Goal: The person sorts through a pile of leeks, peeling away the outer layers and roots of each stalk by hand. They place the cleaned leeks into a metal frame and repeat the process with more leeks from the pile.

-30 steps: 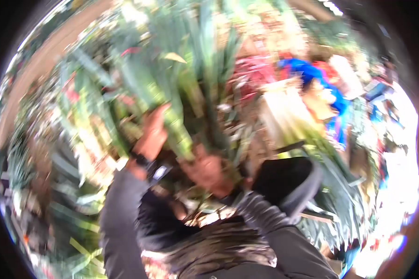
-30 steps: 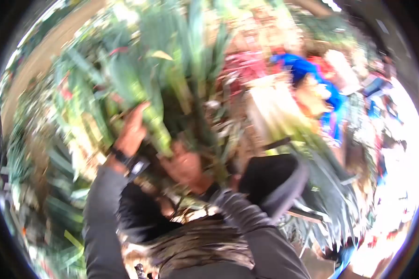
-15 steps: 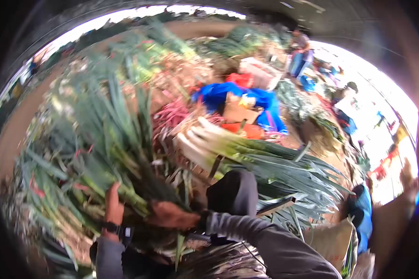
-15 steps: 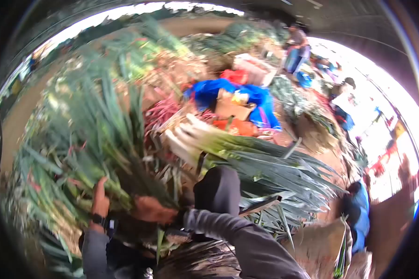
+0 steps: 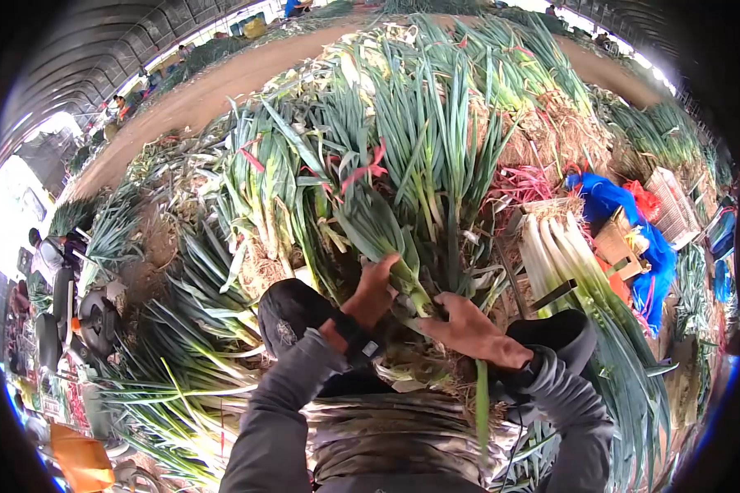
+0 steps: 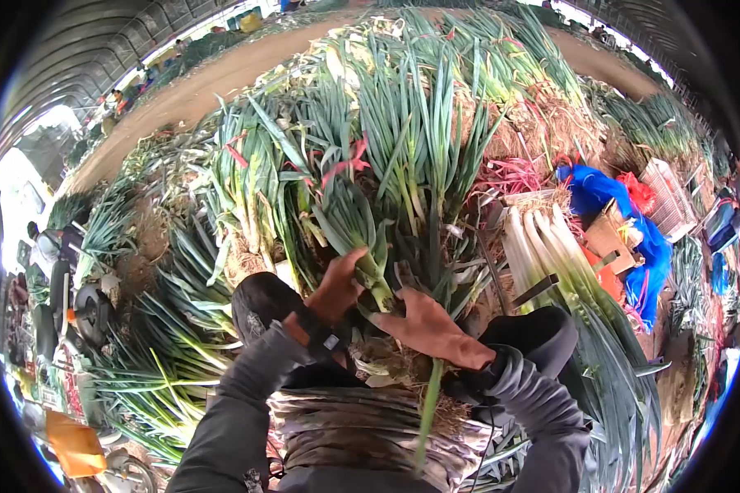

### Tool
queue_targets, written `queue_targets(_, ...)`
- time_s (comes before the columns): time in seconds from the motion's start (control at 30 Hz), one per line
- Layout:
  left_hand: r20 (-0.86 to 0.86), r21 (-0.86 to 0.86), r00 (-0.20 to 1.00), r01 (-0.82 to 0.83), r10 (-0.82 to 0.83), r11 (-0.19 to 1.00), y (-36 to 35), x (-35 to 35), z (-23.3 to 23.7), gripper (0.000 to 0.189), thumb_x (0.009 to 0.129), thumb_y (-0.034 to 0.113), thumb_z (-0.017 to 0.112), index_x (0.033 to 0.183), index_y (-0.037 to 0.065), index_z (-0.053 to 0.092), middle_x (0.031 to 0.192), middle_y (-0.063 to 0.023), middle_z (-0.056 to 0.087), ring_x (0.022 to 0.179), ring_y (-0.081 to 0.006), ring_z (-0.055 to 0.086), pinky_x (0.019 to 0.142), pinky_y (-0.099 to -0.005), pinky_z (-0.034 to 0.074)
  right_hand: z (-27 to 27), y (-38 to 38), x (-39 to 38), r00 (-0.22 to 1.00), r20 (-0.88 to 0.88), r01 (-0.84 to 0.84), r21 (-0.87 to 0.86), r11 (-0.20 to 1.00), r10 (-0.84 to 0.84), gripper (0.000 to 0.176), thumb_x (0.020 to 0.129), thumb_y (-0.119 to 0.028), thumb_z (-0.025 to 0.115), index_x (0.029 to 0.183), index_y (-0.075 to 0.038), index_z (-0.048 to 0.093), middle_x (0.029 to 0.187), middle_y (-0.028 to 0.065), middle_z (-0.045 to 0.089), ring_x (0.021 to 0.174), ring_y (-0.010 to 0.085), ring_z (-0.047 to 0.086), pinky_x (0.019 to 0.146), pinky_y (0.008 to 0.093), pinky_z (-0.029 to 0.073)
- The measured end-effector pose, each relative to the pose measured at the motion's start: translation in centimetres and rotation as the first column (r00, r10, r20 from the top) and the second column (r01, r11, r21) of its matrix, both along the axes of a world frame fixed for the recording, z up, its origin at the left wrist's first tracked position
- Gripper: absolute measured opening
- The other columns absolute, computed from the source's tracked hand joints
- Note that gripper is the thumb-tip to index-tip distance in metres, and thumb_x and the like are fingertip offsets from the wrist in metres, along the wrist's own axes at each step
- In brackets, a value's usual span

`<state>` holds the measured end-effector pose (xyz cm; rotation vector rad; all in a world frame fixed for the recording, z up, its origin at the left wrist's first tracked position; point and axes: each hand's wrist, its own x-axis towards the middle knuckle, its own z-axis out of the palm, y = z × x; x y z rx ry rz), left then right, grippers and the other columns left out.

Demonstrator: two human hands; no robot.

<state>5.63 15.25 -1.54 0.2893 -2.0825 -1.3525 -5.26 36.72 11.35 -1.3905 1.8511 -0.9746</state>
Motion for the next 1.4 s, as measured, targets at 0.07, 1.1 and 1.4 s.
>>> queue_targets(0.07,0.027,-0.131,0.999,-0.042,0.046,0.99,1.3,0.3,-2.7,0.045,0.085,-0.003,0.07,0.129,0.0,0.057,0.087,-0.0078,0.067,0.081,-0.0192,0.069,0.074,-0.031,0.053,0.3,0.2,-0.5,0.993,0.114,-0.028,0.232,0.972,0.002,0.045,0.091,-0.033,0.071,0.107,0.008,0.064,0.086,0.0186,0.068,0.082,0.0223,0.066,0.075,0.0387,0.051)
queue_targets(1.1,-0.255,0.708,0.839,-0.175,0.48,0.684,-22.5,-2.3,2.6,0.04,0.082,0.008,0.085,0.119,0.009,0.069,0.113,-0.0007,0.072,0.103,-0.0146,0.065,0.095,-0.0331,0.048,-29.8,-6.6,-8.5,0.798,-0.348,-0.329,0.433,0.839,0.492,0.051,0.086,-0.039,0.074,0.119,-0.001,0.064,0.095,0.0213,0.071,0.084,0.0403,0.069,0.077,0.0507,0.055)
queue_targets(1.4,-0.358,0.765,0.906,0.146,0.225,0.627,-17.7,-3.8,7.9,0.029,0.094,0.012,0.074,0.121,0.004,0.067,0.114,-0.0043,0.072,0.102,-0.0162,0.068,0.086,-0.036,0.057,-5.8,-26.0,-6.9,0.91,0.413,0.061,-0.238,0.969,0.045,0.045,0.093,-0.032,0.077,0.12,0.003,0.066,0.096,0.006,0.069,0.088,0.0144,0.062,0.079,0.0301,0.052)
